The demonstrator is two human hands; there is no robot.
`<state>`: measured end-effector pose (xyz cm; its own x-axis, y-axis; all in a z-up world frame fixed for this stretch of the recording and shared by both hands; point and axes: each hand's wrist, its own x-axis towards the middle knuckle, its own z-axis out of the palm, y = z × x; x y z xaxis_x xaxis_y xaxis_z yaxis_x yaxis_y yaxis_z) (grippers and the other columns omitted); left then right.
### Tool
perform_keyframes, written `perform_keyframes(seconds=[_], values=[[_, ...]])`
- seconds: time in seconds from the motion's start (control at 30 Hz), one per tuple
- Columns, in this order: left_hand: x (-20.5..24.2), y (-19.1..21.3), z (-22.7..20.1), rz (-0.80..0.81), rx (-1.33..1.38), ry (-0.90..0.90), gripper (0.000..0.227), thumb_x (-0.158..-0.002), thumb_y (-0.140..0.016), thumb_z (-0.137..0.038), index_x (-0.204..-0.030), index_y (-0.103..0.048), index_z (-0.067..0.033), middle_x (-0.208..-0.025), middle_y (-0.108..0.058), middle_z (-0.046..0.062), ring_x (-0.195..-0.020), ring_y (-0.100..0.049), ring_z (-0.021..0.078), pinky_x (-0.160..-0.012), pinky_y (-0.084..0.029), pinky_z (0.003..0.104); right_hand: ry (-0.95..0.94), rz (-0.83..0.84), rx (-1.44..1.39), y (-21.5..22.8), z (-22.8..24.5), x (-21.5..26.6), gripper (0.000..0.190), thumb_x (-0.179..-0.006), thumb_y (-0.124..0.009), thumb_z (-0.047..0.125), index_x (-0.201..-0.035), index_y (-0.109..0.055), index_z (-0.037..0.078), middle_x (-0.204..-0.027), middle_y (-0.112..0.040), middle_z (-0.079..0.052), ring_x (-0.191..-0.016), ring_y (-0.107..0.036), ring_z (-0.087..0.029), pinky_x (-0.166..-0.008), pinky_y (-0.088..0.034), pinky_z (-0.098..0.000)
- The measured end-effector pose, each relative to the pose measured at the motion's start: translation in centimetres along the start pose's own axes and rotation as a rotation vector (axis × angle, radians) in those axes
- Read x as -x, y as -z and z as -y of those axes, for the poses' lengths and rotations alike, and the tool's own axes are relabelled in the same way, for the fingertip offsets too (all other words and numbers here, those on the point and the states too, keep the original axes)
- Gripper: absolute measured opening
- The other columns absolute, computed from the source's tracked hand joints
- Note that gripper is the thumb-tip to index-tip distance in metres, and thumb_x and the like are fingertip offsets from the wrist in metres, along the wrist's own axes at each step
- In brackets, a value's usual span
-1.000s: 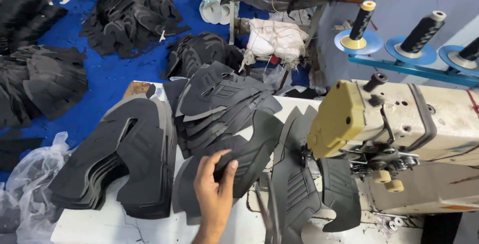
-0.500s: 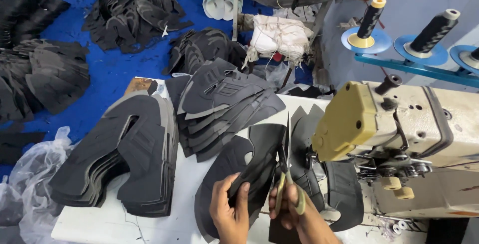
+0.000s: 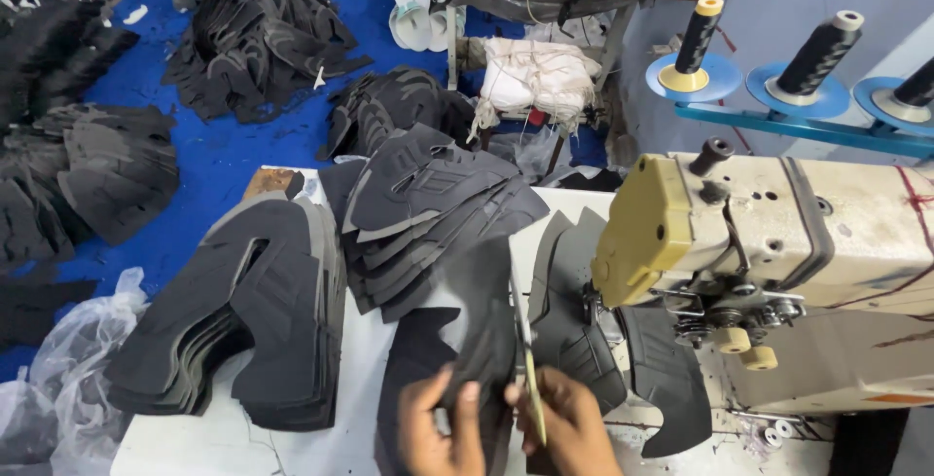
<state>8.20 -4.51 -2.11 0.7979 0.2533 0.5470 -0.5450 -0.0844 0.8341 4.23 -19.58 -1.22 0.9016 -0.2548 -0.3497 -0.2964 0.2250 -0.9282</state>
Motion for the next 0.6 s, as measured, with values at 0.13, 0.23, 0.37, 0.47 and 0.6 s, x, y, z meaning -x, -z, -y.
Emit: perform_keyframes(seconds=[0.13, 0.23, 0.37, 0.47, 0.6], values=[[-3.6, 4.1, 0.0, -0.133, 0.064, 0.263, 0.036, -0.089, -0.075, -0.007, -0.12, -0.062, 0.0075, -0.097, -0.065, 0.012, -0.081, -0.062, 0.0135, -0.074, -0.052, 0.027, -0.1, -0.005, 0.234, 0.0, -3.1, 0.7, 0.026, -0.081, -0.084, 0.027, -0.085, -0.074, 0.003, -0.061, -0.067, -0.006, -0.052, -0.064, -0.014, -0.05, -0.05, -0.0309], [-13.1, 3.6, -9.3, -0.022, 0.087, 0.076, 0.043, -0.097, -0.067, -0.014, -0.133, -0.057, 0.0071, -0.109, -0.071, 0.012, -0.082, -0.063, 0.0091, -0.073, -0.049, 0.021, -0.028, 0.001, 0.673, 0.0, -4.7, 0.5, 0.038, -0.08, -0.089, 0.039, -0.081, -0.075, 0.004, -0.059, -0.065, -0.009, -0.058, -0.063, -0.017, -0.056, -0.051, -0.0349], [-22.6, -2.2, -8.7, 0.062, 0.185, -0.157, 0.035, -0.109, -0.068, -0.012, -0.137, -0.06, 0.0062, -0.122, -0.069, 0.01, -0.106, -0.066, 0.0115, -0.095, -0.054, 0.024, 0.036, -0.046, 0.986, -0.6, -6.7, -2.0, 0.042, -0.074, -0.087, 0.045, -0.101, -0.074, 0.016, -0.072, -0.073, -0.004, -0.071, -0.077, -0.021, -0.069, -0.06, -0.0354], [-26.8, -6.4, -0.3, 0.136, 0.07, -0.232, 0.03, -0.106, -0.068, -0.015, -0.132, -0.066, -0.0004, -0.114, -0.07, 0.007, -0.101, -0.065, 0.0156, -0.091, -0.052, 0.026, -0.12, 0.092, 1.204, -1.6, -7.7, -3.0, 0.051, -0.075, -0.081, 0.041, -0.119, -0.063, 0.026, -0.086, -0.075, -0.001, -0.085, -0.077, -0.022, -0.079, -0.06, -0.038], [-22.7, -8.3, 19.3, 0.556, -0.803, -0.126, 0.071, -0.092, -0.067, -0.039, -0.15, -0.046, -0.0047, -0.143, -0.042, 0.021, -0.137, -0.036, 0.0417, -0.109, -0.03, 0.06, 0.103, -0.058, 1.227, -1.4, -11.5, -4.0, 0.045, -0.077, -0.079, 0.038, -0.119, -0.066, 0.03, -0.109, -0.073, 0.002, -0.09, -0.074, -0.028, -0.078, -0.059, -0.0455]])
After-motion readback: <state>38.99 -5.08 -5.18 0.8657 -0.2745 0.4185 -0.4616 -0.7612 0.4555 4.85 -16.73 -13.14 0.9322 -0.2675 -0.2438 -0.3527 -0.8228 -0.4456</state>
